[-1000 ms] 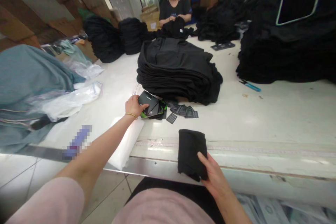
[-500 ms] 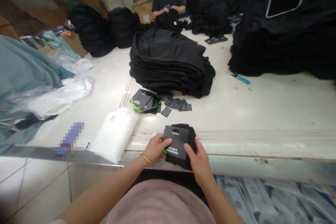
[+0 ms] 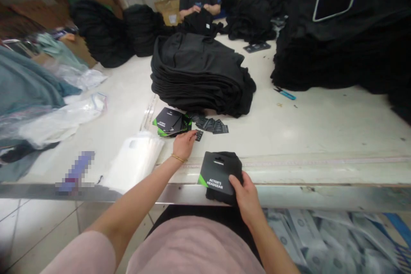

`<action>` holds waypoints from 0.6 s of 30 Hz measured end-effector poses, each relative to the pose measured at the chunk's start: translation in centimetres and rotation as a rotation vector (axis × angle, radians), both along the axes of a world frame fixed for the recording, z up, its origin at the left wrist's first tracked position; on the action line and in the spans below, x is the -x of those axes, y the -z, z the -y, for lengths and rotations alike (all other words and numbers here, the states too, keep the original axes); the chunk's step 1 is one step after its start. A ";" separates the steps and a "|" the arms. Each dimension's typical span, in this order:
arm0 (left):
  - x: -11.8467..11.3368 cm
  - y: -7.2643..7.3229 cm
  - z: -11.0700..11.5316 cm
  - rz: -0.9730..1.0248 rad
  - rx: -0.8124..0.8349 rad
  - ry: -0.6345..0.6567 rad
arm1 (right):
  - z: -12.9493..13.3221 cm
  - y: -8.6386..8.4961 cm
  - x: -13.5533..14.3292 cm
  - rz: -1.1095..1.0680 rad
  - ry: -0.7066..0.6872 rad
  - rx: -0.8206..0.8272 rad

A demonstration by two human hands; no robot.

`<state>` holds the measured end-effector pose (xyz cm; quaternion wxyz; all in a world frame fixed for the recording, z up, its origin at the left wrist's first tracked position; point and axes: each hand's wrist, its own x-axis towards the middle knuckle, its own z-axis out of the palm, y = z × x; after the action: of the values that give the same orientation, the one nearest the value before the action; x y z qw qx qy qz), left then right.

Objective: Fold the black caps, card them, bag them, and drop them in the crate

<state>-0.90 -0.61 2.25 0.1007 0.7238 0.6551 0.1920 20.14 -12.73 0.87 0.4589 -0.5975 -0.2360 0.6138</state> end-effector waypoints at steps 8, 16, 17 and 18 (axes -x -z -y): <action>-5.0 -2.7 12.4 0.175 -0.035 0.284 | 0.3 -1.7 2.3 -0.035 -0.036 -0.067; -0.9 -3.0 13.1 0.461 -0.076 0.040 | 0.1 -0.7 1.7 0.170 -0.069 -0.054; 1.6 -3.2 12.4 0.426 -0.145 -0.073 | 0.0 -0.4 1.5 0.161 -0.074 -0.035; 4.3 -3.2 11.6 0.373 -0.206 -0.208 | -0.2 0.0 1.2 0.154 -0.077 -0.029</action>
<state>-5.21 -12.23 5.48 0.1255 0.6109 0.6731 0.3975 18.90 -12.51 0.90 0.4238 -0.6268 -0.3023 0.5798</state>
